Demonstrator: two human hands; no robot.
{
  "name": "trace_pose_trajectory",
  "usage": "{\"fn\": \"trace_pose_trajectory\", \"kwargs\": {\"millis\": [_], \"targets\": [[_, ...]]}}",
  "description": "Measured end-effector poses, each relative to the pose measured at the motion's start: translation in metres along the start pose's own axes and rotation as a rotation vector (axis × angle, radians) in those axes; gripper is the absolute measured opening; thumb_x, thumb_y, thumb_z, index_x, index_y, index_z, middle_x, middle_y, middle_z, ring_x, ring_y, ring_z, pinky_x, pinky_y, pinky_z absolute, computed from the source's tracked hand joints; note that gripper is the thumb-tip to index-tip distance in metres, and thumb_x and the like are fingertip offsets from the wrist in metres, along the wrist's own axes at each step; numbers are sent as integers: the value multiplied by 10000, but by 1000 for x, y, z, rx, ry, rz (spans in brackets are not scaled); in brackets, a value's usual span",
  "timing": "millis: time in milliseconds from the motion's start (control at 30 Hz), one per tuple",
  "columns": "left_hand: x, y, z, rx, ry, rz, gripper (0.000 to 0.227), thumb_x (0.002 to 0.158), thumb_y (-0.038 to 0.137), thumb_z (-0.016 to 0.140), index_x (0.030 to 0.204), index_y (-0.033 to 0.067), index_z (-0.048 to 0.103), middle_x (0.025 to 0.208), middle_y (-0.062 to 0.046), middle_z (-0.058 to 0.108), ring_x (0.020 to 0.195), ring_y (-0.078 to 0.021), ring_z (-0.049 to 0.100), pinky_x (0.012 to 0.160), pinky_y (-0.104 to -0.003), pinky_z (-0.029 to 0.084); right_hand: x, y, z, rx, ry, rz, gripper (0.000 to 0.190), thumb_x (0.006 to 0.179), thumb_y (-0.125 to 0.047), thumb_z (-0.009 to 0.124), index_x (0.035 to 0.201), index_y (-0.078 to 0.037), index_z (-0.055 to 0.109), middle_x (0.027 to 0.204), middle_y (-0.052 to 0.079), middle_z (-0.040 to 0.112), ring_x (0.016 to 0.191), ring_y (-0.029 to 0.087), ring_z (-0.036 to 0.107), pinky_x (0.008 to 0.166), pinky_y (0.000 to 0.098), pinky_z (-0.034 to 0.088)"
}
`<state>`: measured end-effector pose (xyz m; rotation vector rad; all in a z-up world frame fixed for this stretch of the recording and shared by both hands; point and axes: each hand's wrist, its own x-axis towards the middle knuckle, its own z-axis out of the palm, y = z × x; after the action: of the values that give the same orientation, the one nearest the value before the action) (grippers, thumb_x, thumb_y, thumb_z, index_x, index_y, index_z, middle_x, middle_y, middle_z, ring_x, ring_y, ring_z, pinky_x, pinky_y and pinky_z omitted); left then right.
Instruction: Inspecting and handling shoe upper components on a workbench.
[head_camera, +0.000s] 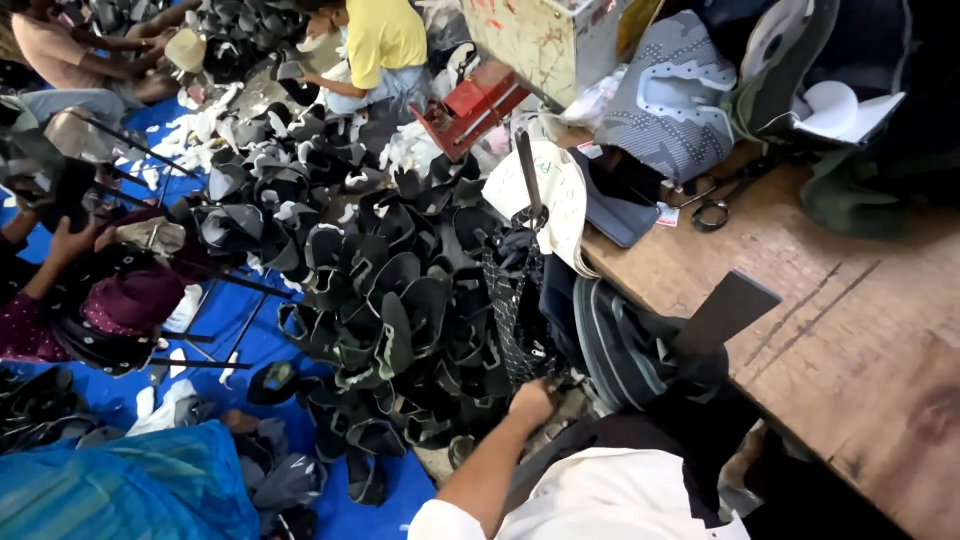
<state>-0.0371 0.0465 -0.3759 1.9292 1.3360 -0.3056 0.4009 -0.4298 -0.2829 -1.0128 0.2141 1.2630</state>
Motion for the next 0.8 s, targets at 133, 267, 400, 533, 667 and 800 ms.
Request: {"fn": "trace_pose_trajectory", "kwargs": {"millis": [133,267,400,533,667,800], "targets": [[-11,22,18,-5,-21,86,353,947,345,570,1240,185,684,1213,-171,707,1128,-377,672,951,-493,537,28,0,-47,-10,54,-41,335,995,-247,541,1228,-12,591,1047,136,687,989,314,671,865,521,544],[-35,61,12,218,-89,352,332,908,253,591,1192,134,714,1175,-193,717,1089,-388,682,899,-512,550,42,7,-87,-18,117,-85,341,994,-246,523,1233,-14,597,1051,141,700,993,320,682,860,527,551],[-65,106,-11,681,-159,567,245,912,187,577,963,94,799,1060,-191,762,990,-356,741,807,-497,599,49,26,-124,-24,191,-134,348,993,-244,506,1238,-16,604,1055,145,714,996,325,692,855,533,558],[-155,209,-73,649,-345,800,200,880,236,634,900,86,765,896,-189,742,854,-383,729,711,-522,582,3,91,-142,60,355,-300,357,993,-242,489,1243,-18,610,1058,150,728,1000,330,703,850,538,566],[-197,289,-76,91,-401,1216,328,1013,368,633,920,62,705,850,-194,685,828,-425,679,711,-526,521,-56,115,-20,94,498,-562,334,1006,-199,523,1252,1,628,1095,156,726,1018,303,696,873,488,552],[-205,352,-50,-177,-297,1144,325,1025,334,631,874,48,668,795,-186,641,775,-397,648,677,-480,502,-109,82,135,-96,611,-758,278,979,-135,623,1189,32,697,1094,138,737,991,230,677,889,386,530]]}}
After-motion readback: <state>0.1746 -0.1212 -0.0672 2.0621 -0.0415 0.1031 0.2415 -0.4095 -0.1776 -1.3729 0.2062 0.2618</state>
